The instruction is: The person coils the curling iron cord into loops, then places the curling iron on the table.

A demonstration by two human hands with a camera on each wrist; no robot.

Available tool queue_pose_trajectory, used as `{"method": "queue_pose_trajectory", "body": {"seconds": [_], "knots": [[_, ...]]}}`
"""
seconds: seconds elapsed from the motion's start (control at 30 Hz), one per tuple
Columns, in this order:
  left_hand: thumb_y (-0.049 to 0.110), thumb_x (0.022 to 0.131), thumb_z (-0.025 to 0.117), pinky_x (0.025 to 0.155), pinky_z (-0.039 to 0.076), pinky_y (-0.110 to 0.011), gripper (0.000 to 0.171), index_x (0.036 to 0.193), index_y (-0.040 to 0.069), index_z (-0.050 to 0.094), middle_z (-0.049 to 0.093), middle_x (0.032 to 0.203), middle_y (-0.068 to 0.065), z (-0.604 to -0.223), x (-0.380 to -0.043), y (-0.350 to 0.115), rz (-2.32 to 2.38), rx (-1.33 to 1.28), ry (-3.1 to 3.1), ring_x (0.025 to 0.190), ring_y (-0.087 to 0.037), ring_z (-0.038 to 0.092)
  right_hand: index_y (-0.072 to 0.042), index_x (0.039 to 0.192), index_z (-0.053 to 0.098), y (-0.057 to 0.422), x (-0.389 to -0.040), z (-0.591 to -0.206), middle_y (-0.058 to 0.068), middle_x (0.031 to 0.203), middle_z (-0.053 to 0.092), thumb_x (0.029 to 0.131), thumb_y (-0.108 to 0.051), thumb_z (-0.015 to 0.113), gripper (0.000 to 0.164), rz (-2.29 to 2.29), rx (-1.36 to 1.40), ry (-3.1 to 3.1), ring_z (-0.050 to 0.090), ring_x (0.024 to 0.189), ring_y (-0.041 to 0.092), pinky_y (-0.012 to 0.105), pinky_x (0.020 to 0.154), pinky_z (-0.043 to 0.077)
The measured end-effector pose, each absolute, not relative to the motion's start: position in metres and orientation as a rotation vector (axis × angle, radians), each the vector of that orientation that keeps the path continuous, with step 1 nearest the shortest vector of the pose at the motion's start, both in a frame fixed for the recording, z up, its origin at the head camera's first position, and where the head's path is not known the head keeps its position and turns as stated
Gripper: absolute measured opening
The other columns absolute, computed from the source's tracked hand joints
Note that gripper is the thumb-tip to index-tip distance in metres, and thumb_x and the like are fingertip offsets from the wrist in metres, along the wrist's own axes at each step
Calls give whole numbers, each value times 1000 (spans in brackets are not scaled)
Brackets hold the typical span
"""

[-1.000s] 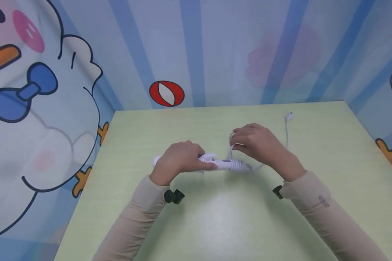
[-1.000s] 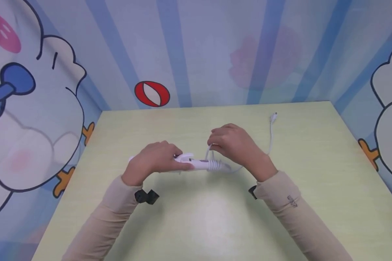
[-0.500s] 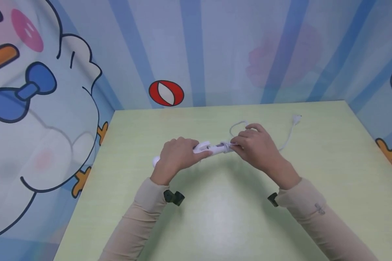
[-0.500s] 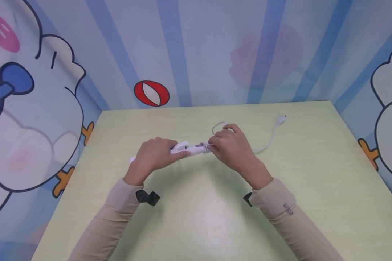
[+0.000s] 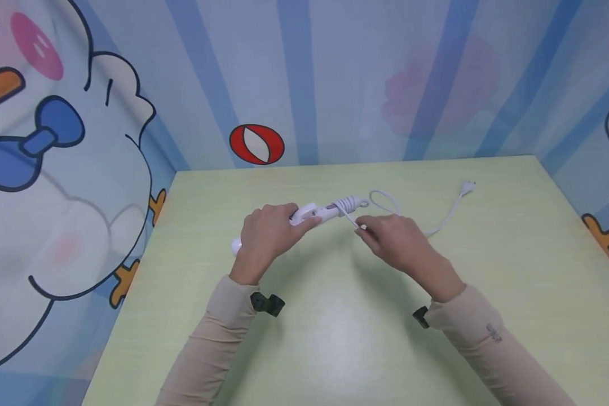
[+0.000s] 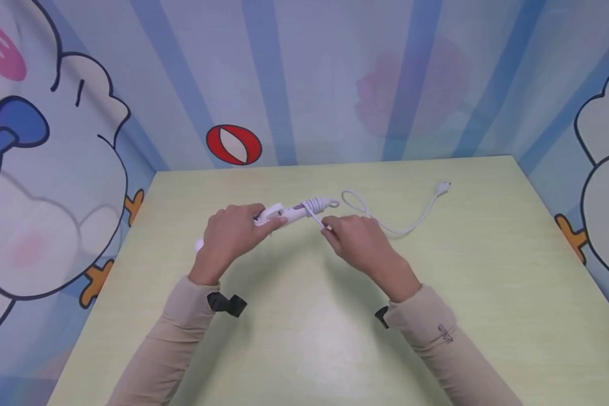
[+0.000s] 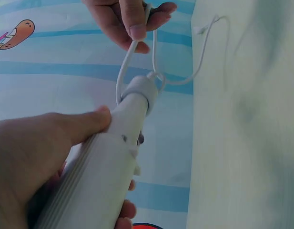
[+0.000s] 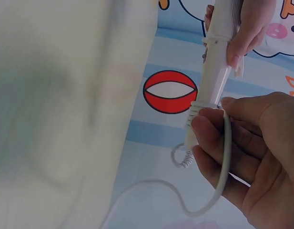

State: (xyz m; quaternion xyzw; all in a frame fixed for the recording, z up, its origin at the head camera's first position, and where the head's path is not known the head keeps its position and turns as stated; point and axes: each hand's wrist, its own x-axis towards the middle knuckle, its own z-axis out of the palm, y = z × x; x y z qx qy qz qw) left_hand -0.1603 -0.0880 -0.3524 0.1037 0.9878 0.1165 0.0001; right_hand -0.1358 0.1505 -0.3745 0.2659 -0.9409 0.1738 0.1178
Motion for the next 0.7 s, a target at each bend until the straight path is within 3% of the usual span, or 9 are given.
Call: {"method": "queue_pose_trajectory", "body": {"seconds": [0.17, 0.33, 0.57, 0.7], "knots": [[66, 82, 47, 48, 37, -30, 48, 86, 19, 59, 52, 58, 1, -354, -163, -92, 456, 278, 3126, 53, -17, 49, -11, 95, 65, 148, -132, -383, -8, 62, 56, 91, -22, 59, 14, 606, 788, -2809, 42, 50, 5, 26, 48, 36], [66, 81, 48, 48, 38, -30, 48, 90, 20, 61, 54, 60, 2, -353, -163, -96, 563, 299, 3080, 54, -16, 50, -14, 89, 65, 150, -131, -395, -10, 65, 58, 93, -23, 55, 14, 770, 778, -2897, 52, 54, 1, 24, 52, 43], [67, 80, 49, 51, 40, -31, 47, 90, 23, 62, 57, 67, 4, -343, -158, -96, 671, 370, 2957, 58, -15, 52, -11, 98, 69, 160, -142, -410, 4, 82, 70, 93, -25, 55, 21, 1101, 713, -2938, 65, 69, 10, 29, 63, 50], [66, 81, 49, 54, 41, -31, 45, 89, 23, 62, 58, 70, 4, -337, -155, -93, 727, 441, 2890, 60, -15, 53, -10, 100, 70, 165, -151, -414, 4, 86, 71, 92, -25, 56, 22, 1295, 659, -2870, 66, 71, 10, 30, 66, 52]]}}
